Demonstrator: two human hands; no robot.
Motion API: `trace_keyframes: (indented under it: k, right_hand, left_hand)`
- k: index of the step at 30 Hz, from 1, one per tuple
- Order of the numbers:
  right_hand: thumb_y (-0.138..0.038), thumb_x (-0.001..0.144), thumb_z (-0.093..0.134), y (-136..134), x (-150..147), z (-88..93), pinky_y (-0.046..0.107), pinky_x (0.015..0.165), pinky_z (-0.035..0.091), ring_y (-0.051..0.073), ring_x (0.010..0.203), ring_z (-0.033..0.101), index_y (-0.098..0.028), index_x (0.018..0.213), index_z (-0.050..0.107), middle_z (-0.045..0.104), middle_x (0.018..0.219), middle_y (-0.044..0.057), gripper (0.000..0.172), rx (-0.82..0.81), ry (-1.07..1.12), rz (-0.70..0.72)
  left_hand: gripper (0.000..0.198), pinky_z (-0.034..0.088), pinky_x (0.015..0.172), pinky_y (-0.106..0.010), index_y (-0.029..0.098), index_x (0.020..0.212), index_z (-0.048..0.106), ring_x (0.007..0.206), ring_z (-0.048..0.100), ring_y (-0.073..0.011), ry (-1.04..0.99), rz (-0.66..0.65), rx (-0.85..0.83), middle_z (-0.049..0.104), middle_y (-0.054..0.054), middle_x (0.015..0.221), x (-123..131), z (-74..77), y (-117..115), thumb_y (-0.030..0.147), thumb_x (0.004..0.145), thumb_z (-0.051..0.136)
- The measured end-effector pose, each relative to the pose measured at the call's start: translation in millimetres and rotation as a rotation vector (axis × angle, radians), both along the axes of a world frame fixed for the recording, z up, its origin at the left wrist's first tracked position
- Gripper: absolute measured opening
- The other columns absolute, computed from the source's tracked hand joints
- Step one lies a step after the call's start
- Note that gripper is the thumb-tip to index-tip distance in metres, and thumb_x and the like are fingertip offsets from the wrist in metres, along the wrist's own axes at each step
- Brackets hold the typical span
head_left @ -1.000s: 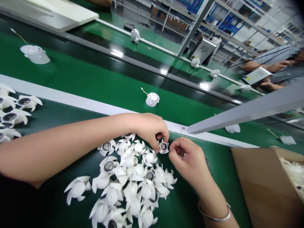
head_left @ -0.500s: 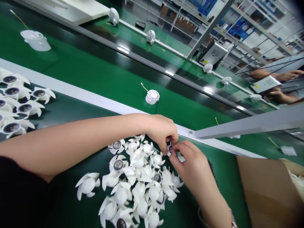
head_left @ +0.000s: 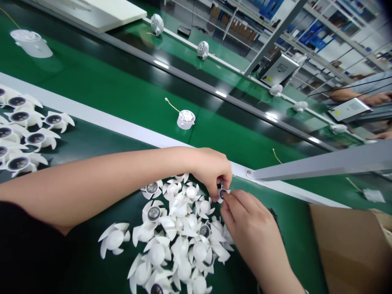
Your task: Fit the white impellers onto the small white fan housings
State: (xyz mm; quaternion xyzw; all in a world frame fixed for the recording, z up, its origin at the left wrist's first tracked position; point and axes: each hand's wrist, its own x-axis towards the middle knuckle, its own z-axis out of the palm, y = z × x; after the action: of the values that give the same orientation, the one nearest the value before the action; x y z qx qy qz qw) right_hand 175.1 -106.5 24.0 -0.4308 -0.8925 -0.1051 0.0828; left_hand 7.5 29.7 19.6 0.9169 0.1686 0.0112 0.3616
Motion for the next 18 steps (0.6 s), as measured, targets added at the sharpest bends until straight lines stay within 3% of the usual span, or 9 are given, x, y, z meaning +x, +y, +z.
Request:
trace_keyframes:
  k: [5, 8, 10, 13, 14, 16, 18]
  right_hand:
    - [-0.006, 0.090, 0.050, -5.3, -1.7, -2.0, 0.036, 0.061, 0.045, 0.022, 0.069, 0.059, -0.007, 0.101, 0.071, 0.065, 0.079, 0.010, 0.023, 0.017, -0.120, 0.053]
    - [-0.013, 0.092, 0.053, -6.6, 11.8, 2.8, 0.032, 0.065, 0.049, 0.019, 0.072, 0.063, -0.012, 0.103, 0.071, 0.070, 0.087, 0.008, 0.022, -0.033, 0.035, 0.025]
    - [-0.021, 0.092, 0.056, -2.6, 36.2, 11.7, 0.030, 0.064, 0.049, 0.017, 0.070, 0.065, -0.017, 0.097, 0.072, 0.072, 0.086, 0.007, 0.018, -0.009, 0.180, -0.142]
    - [-0.031, 0.088, 0.060, 19.3, 92.1, 26.8, 0.034, 0.056, 0.044, 0.020, 0.059, 0.061, -0.020, 0.089, 0.074, 0.070, 0.072, 0.007, 0.018, 0.118, 0.147, -0.681]
    - [-0.033, 0.085, 0.061, 31.6, 112.0, 29.9, 0.035, 0.054, 0.042, 0.022, 0.059, 0.061, -0.019, 0.089, 0.074, 0.070, 0.069, 0.007, 0.019, 0.085, 0.104, -0.804]
    - [-0.034, 0.080, 0.063, 61.8, 146.4, 30.4, 0.038, 0.055, 0.041, 0.029, 0.069, 0.064, -0.014, 0.087, 0.071, 0.069, 0.074, 0.014, 0.023, 0.040, -0.004, -0.813]
    - [-0.031, 0.079, 0.061, 94.2, 167.7, 23.3, 0.043, 0.067, 0.044, 0.039, 0.095, 0.064, -0.011, 0.097, 0.069, 0.068, 0.097, 0.023, 0.028, 0.064, -0.027, -0.695]
  left_hand:
    - [0.031, 0.031, 0.057, -0.029, 0.029, 0.090, 0.077, 0.075, 0.060, -0.0139, -0.013, 0.001, 0.000, 0.071, 0.004, 0.083, 0.3, -0.8, 0.8, 0.041, 0.062, 0.084]
    - [0.033, 0.031, 0.056, -0.027, 0.029, 0.094, 0.077, 0.074, 0.061, -0.0128, -0.002, 0.000, 0.028, 0.072, 0.005, 0.083, -0.6, 0.2, 0.9, 0.041, 0.063, 0.083]
    - [0.035, 0.032, 0.056, -0.027, 0.028, 0.096, 0.077, 0.074, 0.060, -0.0122, -0.001, -0.002, 0.036, 0.072, 0.005, 0.083, -1.5, 0.5, 1.1, 0.042, 0.064, 0.083]
    - [0.037, 0.033, 0.055, -0.026, 0.027, 0.099, 0.077, 0.074, 0.061, -0.0119, -0.007, -0.014, 0.033, 0.072, 0.004, 0.084, -2.6, 0.3, 1.6, 0.043, 0.065, 0.083]
    - [0.037, 0.033, 0.055, -0.026, 0.027, 0.099, 0.077, 0.074, 0.061, -0.0119, -0.007, -0.017, 0.029, 0.072, 0.004, 0.084, -2.8, 0.2, 1.7, 0.043, 0.065, 0.083]
    - [0.036, 0.033, 0.055, -0.025, 0.028, 0.098, 0.077, 0.074, 0.062, -0.0117, -0.003, -0.010, 0.021, 0.073, 0.005, 0.084, -3.0, 0.0, 1.9, 0.043, 0.065, 0.083]
    - [0.037, 0.033, 0.056, -0.025, 0.029, 0.098, 0.077, 0.075, 0.062, -0.0116, 0.002, 0.009, 0.009, 0.073, 0.005, 0.084, -2.8, -0.2, 2.0, 0.043, 0.065, 0.083]
